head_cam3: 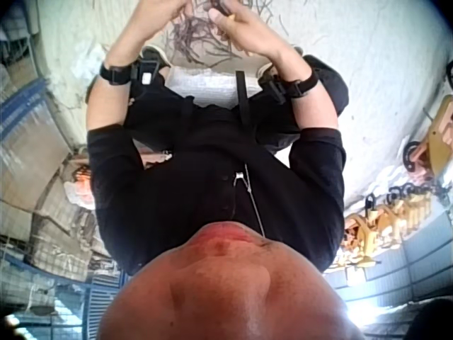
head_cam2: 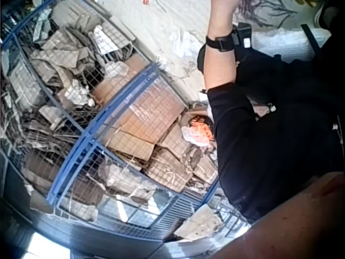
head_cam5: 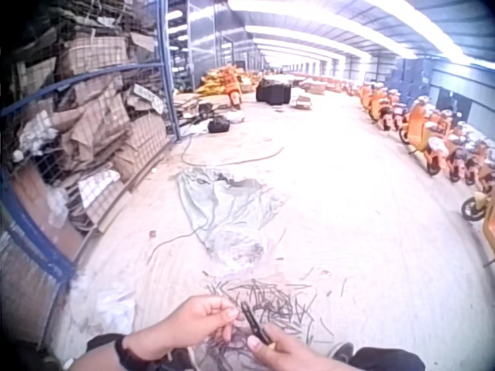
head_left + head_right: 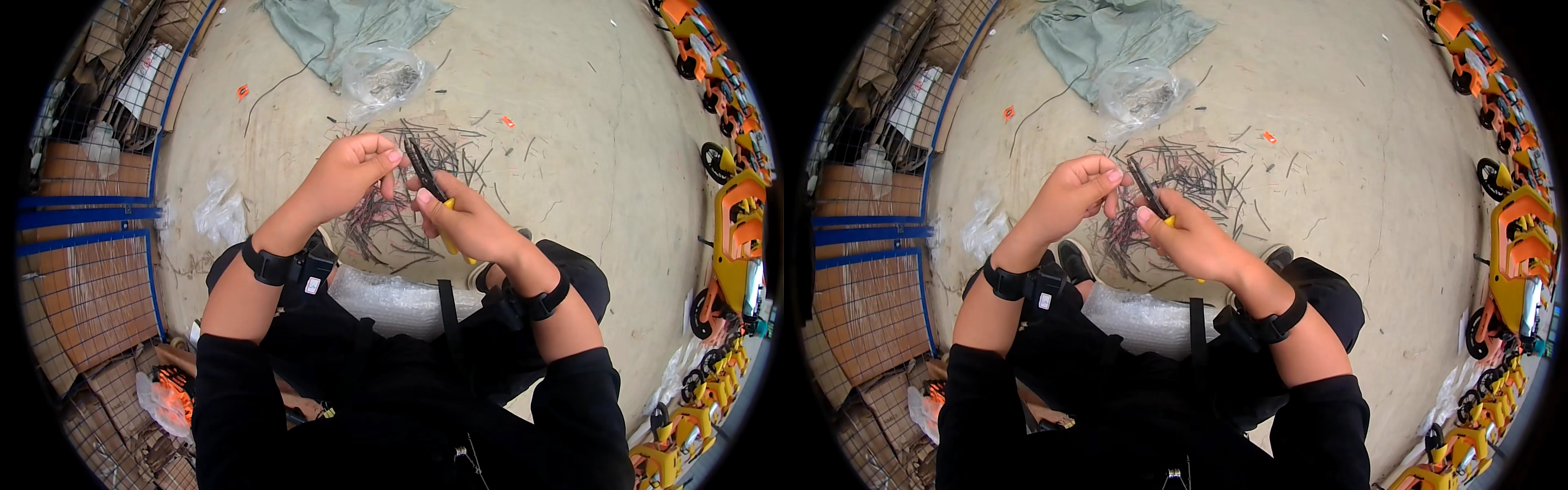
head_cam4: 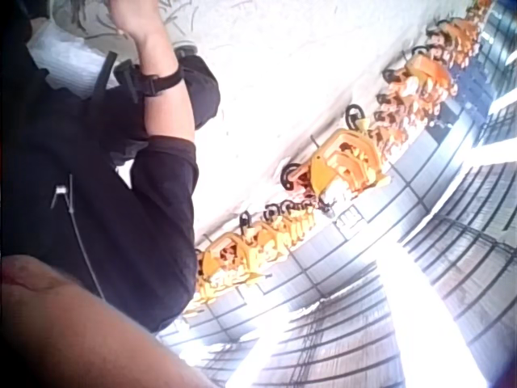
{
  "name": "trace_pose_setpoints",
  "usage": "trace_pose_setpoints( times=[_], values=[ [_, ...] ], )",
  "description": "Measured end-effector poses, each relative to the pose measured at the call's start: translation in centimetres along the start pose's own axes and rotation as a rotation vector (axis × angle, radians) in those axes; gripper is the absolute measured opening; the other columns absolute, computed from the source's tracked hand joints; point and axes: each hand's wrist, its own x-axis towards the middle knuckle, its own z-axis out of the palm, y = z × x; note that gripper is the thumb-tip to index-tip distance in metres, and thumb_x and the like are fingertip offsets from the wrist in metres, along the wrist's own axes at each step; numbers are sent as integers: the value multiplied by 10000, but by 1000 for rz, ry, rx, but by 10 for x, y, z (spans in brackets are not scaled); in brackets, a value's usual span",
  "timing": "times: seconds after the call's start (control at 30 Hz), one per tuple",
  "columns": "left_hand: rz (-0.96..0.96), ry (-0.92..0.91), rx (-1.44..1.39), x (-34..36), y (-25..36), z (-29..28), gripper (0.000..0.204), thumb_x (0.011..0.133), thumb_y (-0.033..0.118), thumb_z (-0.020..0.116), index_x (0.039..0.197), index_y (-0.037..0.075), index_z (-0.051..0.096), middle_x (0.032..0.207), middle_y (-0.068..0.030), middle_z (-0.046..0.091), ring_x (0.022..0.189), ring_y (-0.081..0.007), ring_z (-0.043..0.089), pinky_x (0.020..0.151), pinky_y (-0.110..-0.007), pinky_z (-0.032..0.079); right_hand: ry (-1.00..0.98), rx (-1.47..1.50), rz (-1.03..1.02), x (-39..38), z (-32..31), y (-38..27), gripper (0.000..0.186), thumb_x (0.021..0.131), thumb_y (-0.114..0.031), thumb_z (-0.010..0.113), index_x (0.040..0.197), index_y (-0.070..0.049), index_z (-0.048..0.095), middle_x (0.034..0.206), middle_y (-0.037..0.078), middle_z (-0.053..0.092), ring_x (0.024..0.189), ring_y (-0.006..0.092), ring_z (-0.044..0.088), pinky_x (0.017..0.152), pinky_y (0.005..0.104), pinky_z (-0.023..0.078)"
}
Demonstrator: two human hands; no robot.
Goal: The person sits on a foam mat and uses yellow-handled pliers to cut thin black wires into small pieces. The person repeatedly picks up wires from a pile, cuts them, and drops the pieces back onto the floor.
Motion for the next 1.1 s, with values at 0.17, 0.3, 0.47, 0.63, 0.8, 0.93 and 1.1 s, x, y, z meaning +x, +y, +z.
trace_pose_setpoints(
  times=[0.17, 0.3, 0.47, 0.63, 0.8, 0.93, 1.1],
  values=[
    [35, 1, 29, 2, -2, 3, 218, 983, 218, 526, 1001, 30, 635, 657, -5, 607, 563, -34, 483, 515, -182, 341, 11, 40, -5, 1, 1, 6, 371, 986, -337, 529, 1217, -47, 505, 808, 27, 535, 719, 104, 527, 602, 262, 452],
    [35, 31, 18, 2, -2, 2, 223, 985, 223, 523, 1004, 32, 637, 656, 0, 604, 576, -35, 489, 519, -184, 343, 6, 37, -3, 2, -2, 9, 357, 991, -349, 517, 1200, -60, 505, 797, 37, 539, 695, 107, 528, 582, 255, 438],
    [50, 29, -5, 1, -1, 3, 222, 985, 224, 525, 1003, 33, 637, 654, 5, 600, 583, -34, 493, 522, -185, 345, -4, 31, -5, 1, -2, 5, 345, 992, -369, 511, 1105, -43, 503, 730, 22, 526, 652, 96, 520, 571, 253, 438],
    [60, 16, 15, 2, -2, 3, 216, 981, 223, 534, 1000, 36, 641, 656, 6, 602, 591, -31, 500, 526, -183, 349, 9, 22, -14, 3, -4, 9, 338, 994, -369, 507, 1051, -36, 489, 680, 9, 501, 592, 83, 488, 552, 249, 437],
    [60, 7, 23, 2, -1, 2, 216, 977, 229, 544, 991, 39, 645, 673, 8, 612, 587, -31, 502, 528, -181, 352, 28, 0, 17, 2, -3, 5, 344, 993, -359, 514, 1063, -22, 493, 695, 9, 493, 613, 79, 476, 573, 254, 444],
    [55, -1, 43, 1, -1, 2, 221, 971, 231, 557, 975, 26, 639, 691, 1, 620, 599, -37, 510, 552, -192, 376, 116, -229, -109, -1, -1, 0, 362, 983, -330, 532, 1108, 8, 503, 797, 106, 573, 741, 203, 585, 665, 338, 477],
    [34, -16, 69, 1, 4, 7, 221, 964, 220, 579, 921, 9, 625, 673, 19, 580, 595, -33, 470, 545, -208, 372, 258, -480, -357, 0, 2, 11, 320, 946, -225, 583, 1144, 15, 510, 977, 243, 604, 898, 409, 611, 755, 443, 483]
  ],
)
